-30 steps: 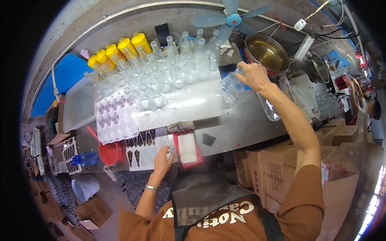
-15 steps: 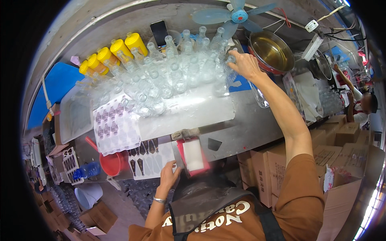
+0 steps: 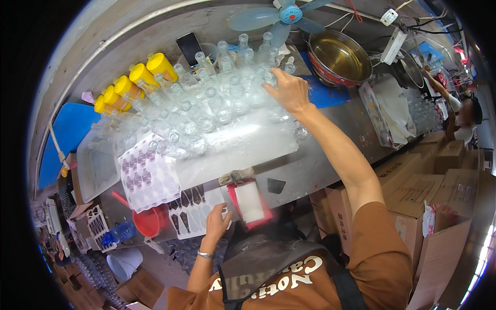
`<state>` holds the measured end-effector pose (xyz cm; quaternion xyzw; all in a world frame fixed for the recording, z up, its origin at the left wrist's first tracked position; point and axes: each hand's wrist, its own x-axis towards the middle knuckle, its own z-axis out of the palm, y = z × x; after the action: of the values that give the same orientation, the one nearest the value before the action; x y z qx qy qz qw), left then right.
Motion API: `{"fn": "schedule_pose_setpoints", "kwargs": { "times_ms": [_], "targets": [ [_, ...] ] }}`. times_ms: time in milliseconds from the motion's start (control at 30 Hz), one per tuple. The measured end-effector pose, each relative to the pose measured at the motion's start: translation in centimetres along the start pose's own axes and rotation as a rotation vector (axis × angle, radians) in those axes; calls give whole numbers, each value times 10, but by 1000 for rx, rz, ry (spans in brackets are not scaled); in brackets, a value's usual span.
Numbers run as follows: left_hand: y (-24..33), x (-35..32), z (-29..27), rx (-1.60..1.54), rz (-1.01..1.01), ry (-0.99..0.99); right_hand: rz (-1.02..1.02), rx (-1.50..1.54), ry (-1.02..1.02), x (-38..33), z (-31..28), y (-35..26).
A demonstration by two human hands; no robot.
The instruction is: The person picks up clear plastic bottles from the floor and places them into a cardboard box with internal dividers. The person repeatedly moves between the floor and the box, handling bottles one at a time or in small groups.
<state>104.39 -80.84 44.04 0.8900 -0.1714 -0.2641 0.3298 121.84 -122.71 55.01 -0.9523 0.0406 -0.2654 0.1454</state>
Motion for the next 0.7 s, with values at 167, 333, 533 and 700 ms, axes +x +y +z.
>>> {"fn": "schedule_pose_setpoints", "kwargs": {
  "times_ms": [167,333,533,700],
  "targets": [
    [0,2,4,-4,5,-18,-7,70,62,-4,8,-1],
    [-1,2,3,1,9,-32,-28,136,74,-7,12,-13],
    [-8,1,-1,-3,-13,-58,-30,192,285,5,15,-12],
    [-10,4,-1,-5,10,-74,34,339,455,-1,30,1]
  ]
}}
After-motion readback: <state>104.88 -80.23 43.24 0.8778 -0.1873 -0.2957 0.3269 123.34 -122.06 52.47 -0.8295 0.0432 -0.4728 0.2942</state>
